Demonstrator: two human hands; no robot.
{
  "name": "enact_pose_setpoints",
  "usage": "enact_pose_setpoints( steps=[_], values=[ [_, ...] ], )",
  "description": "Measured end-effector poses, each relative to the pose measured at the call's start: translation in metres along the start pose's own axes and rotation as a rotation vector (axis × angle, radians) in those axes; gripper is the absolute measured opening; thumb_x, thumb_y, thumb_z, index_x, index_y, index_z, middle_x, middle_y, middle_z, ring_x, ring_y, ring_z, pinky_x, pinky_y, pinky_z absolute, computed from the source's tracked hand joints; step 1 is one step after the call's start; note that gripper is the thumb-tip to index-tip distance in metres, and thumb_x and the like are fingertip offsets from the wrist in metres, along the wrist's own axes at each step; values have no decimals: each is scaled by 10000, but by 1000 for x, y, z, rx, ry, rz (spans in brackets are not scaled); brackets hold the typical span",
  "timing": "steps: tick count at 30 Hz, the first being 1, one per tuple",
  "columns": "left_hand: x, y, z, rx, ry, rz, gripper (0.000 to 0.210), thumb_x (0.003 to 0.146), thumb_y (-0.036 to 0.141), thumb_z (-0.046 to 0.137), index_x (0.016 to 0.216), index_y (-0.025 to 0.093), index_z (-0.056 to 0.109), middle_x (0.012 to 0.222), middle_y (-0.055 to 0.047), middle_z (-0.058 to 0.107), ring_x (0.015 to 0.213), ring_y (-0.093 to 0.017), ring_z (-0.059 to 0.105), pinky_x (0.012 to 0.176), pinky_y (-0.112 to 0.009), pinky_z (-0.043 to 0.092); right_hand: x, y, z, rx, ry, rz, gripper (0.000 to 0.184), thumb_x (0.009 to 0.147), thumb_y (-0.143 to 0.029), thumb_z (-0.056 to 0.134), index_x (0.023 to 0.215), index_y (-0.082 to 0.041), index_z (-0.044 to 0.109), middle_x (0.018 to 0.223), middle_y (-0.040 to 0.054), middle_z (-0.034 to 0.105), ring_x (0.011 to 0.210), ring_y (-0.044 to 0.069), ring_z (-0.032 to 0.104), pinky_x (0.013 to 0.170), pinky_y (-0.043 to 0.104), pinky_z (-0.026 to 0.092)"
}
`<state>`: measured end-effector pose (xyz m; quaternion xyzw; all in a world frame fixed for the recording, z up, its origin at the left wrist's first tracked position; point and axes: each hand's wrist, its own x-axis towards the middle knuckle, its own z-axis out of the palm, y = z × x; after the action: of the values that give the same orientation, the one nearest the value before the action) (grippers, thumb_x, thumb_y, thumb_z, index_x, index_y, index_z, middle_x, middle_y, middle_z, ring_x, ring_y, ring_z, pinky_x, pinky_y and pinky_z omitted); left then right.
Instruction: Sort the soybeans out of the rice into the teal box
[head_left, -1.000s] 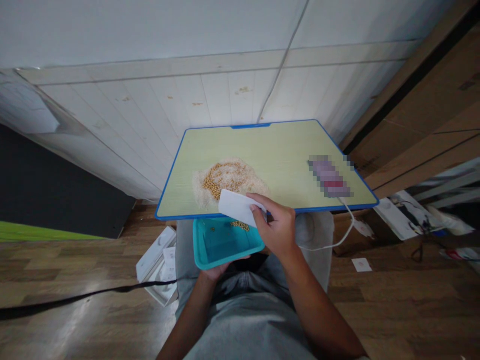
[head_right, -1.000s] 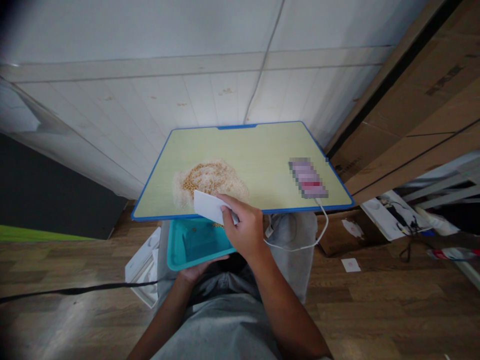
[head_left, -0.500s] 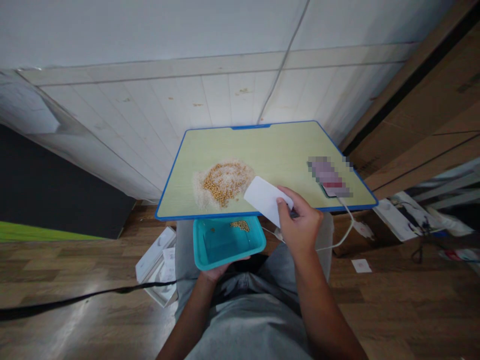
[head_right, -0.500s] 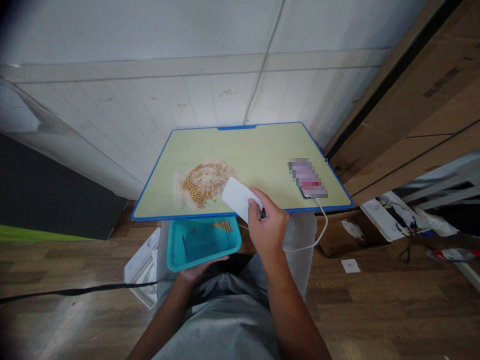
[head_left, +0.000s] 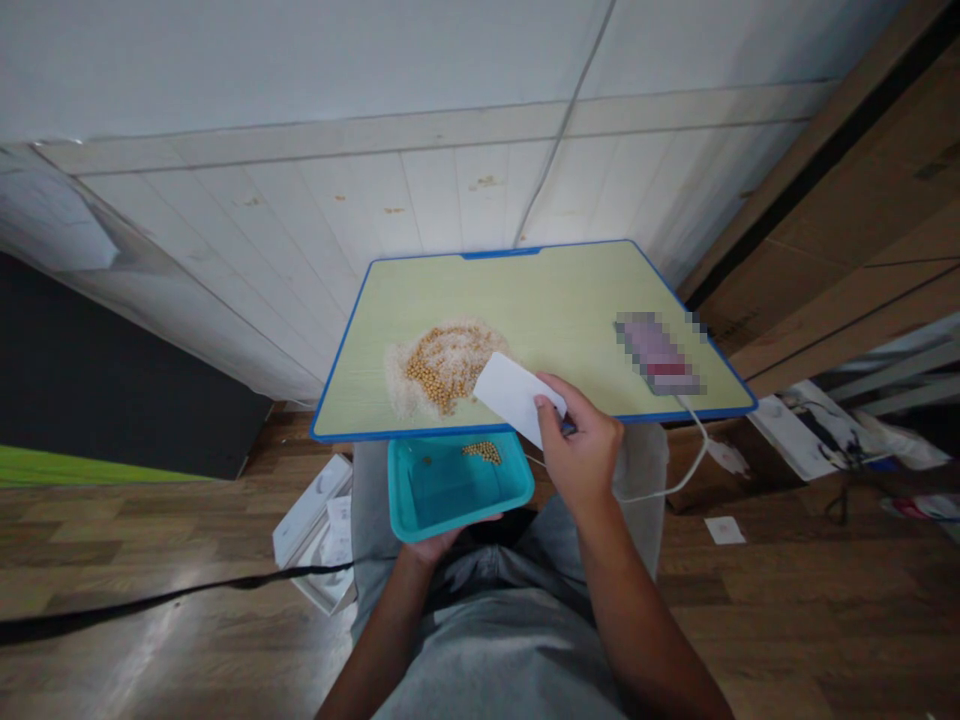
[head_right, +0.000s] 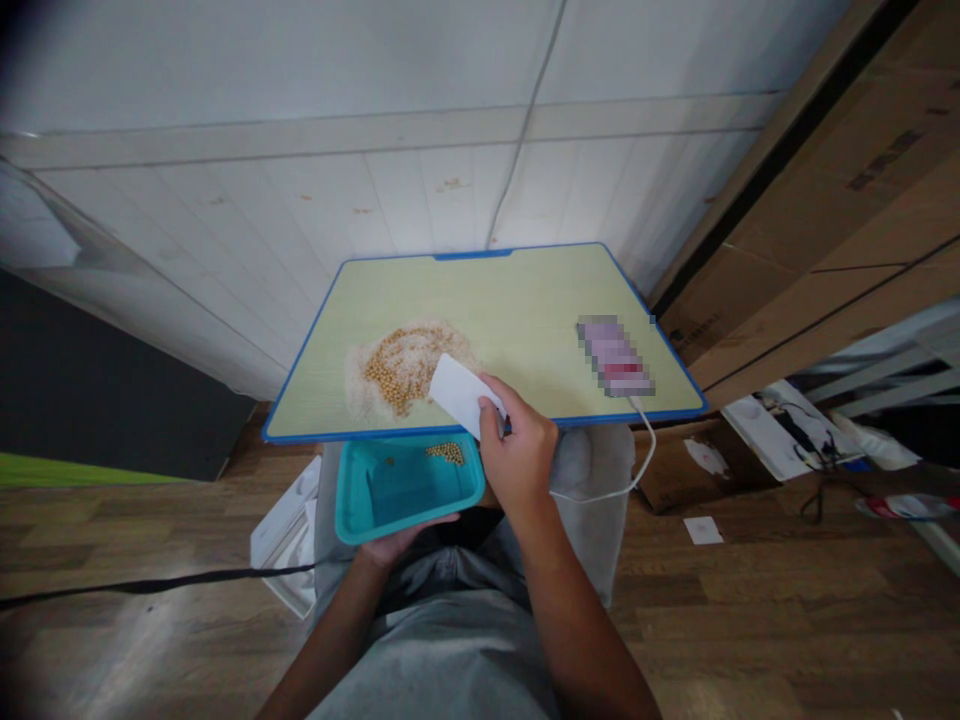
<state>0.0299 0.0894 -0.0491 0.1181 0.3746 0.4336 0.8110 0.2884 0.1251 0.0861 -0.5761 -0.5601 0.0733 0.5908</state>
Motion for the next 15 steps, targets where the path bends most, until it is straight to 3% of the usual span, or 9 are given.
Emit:
enact_pose_setpoints(
  steps=[8, 15],
  values=[
    [0, 1, 1, -28, 10, -14, 594, 970, 844, 895, 1401, 446, 987, 1837, -39, 811, 1847, -624, 558, 1379, -991, 527, 2, 1, 0, 29, 11, 6, 306, 1122, -314, 791, 1288, -249, 1040, 1176, 108, 1034, 943, 295, 993, 916, 353, 817],
    [-7, 8, 17, -85, 41, -37, 514, 1057, 774, 816, 1379, 419, 1001, 1791, -66, 849, 1874, -607, 530, 1390, -976, 530, 1, 0, 4, 121, -105, -32, 287, 1152, -301, 791, 1292, -290, 1041, 1256, 83, 1039, 1106, 301, 1025, 994, 355, 825]
  ],
)
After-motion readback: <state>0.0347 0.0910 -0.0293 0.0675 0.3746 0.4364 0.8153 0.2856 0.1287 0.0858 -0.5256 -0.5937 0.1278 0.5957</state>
